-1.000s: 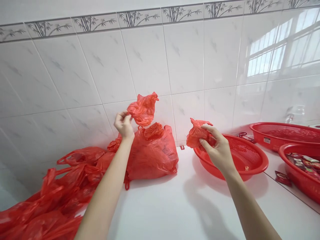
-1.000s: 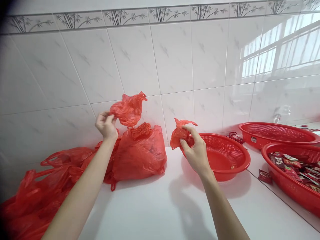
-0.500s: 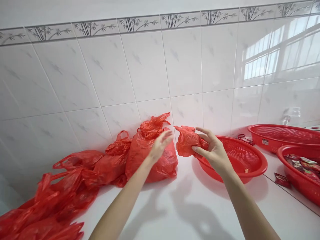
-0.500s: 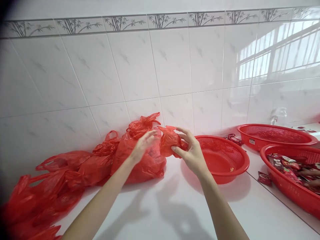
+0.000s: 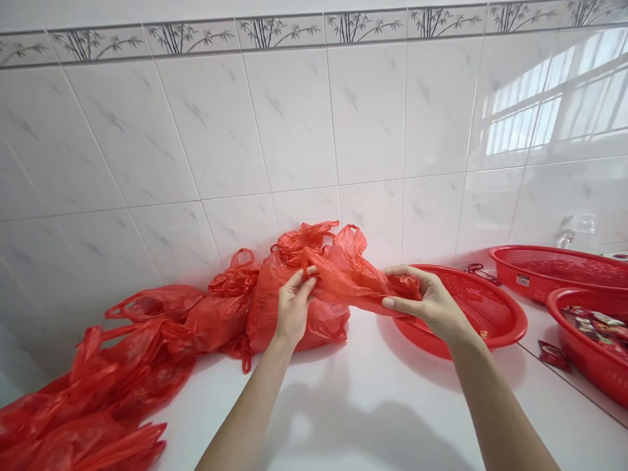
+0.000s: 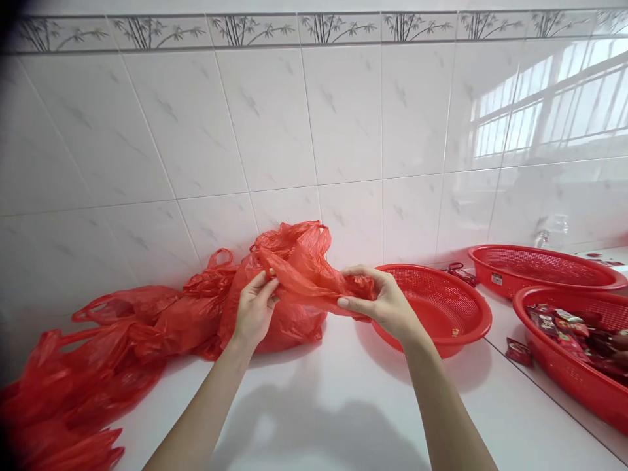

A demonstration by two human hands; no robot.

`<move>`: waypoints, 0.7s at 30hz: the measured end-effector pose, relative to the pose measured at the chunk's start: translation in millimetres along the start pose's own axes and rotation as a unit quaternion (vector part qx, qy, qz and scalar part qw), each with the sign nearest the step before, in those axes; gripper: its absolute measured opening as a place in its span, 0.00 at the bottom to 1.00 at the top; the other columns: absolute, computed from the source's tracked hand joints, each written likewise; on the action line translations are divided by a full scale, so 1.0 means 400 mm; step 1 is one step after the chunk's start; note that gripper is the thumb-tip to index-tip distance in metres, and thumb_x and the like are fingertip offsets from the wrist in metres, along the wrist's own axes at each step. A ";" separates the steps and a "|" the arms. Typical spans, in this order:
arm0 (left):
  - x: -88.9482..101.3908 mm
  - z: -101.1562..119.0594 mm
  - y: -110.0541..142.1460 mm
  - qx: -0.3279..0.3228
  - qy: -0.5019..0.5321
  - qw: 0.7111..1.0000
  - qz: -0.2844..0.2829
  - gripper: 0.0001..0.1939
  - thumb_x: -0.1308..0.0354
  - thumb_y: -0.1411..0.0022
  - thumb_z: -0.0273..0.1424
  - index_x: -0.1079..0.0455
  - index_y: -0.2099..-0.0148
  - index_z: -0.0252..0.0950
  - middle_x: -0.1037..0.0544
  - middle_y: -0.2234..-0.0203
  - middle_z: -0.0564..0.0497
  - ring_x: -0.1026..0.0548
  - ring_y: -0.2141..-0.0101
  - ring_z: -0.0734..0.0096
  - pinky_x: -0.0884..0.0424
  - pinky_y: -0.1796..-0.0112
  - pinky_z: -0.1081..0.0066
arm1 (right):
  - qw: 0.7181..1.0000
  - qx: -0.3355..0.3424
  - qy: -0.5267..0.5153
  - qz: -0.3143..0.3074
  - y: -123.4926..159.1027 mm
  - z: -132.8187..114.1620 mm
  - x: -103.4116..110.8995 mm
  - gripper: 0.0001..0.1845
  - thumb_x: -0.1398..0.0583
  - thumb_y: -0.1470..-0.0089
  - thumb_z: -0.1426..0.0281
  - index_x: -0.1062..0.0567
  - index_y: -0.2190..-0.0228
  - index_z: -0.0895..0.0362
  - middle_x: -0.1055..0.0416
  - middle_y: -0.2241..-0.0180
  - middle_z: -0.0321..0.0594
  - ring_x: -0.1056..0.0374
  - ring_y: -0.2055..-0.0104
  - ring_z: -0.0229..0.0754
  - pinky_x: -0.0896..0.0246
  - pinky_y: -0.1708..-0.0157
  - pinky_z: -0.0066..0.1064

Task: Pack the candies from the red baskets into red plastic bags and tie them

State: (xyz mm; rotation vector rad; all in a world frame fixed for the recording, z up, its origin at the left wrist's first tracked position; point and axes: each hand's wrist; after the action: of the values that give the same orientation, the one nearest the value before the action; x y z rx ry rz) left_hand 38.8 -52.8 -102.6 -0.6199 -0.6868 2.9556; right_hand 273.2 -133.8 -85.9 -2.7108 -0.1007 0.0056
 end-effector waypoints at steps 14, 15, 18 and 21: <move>0.117 0.110 -0.021 -0.015 0.166 0.979 0.119 0.09 0.41 0.50 0.20 0.34 0.76 0.36 0.22 0.75 0.55 0.22 0.72 0.74 0.28 0.74 0.80 | 0.971 -0.023 0.195 0.140 -0.026 0.039 0.045 0.20 0.35 0.51 0.51 0.28 0.75 0.55 0.23 0.71 0.43 0.26 0.66 0.48 0.30 0.63 0.39; 0.119 0.114 -0.017 -0.005 0.160 0.982 0.097 0.09 0.42 0.50 0.20 0.36 0.78 0.36 0.22 0.75 0.53 0.22 0.71 0.73 0.28 0.74 0.79 | 0.959 -0.026 0.237 0.154 -0.029 0.048 0.052 0.18 0.35 0.51 0.53 0.27 0.73 0.55 0.22 0.69 0.45 0.25 0.63 0.51 0.30 0.61 0.42; 0.118 0.116 -0.002 0.015 0.138 0.990 0.013 0.13 0.44 0.48 0.23 0.39 0.82 0.35 0.22 0.74 0.49 0.23 0.70 0.70 0.26 0.70 0.75 | 0.931 0.009 0.318 0.178 -0.027 0.053 0.055 0.20 0.35 0.52 0.58 0.23 0.59 0.55 0.21 0.56 0.48 0.26 0.51 0.56 0.32 0.51 0.49; 0.113 0.107 0.012 0.018 0.122 0.991 -0.043 0.14 0.44 0.49 0.24 0.39 0.84 0.34 0.25 0.77 0.48 0.23 0.70 0.67 0.25 0.67 0.71 | 0.922 0.138 0.300 0.201 -0.009 0.027 0.022 0.17 0.37 0.48 0.63 0.24 0.55 0.53 0.23 0.52 0.45 0.27 0.50 0.51 0.32 0.48 0.47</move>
State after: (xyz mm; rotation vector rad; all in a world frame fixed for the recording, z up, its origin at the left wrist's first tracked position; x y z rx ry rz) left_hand -19.4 -69.0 -86.2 -0.9044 -0.6185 2.7436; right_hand 281.5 -125.2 -94.2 -2.2867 0.5900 -0.6332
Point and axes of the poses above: each hand's wrist, its own y-axis away from the middle knuckle, its own x-axis out of the back of the hand, z = x × y
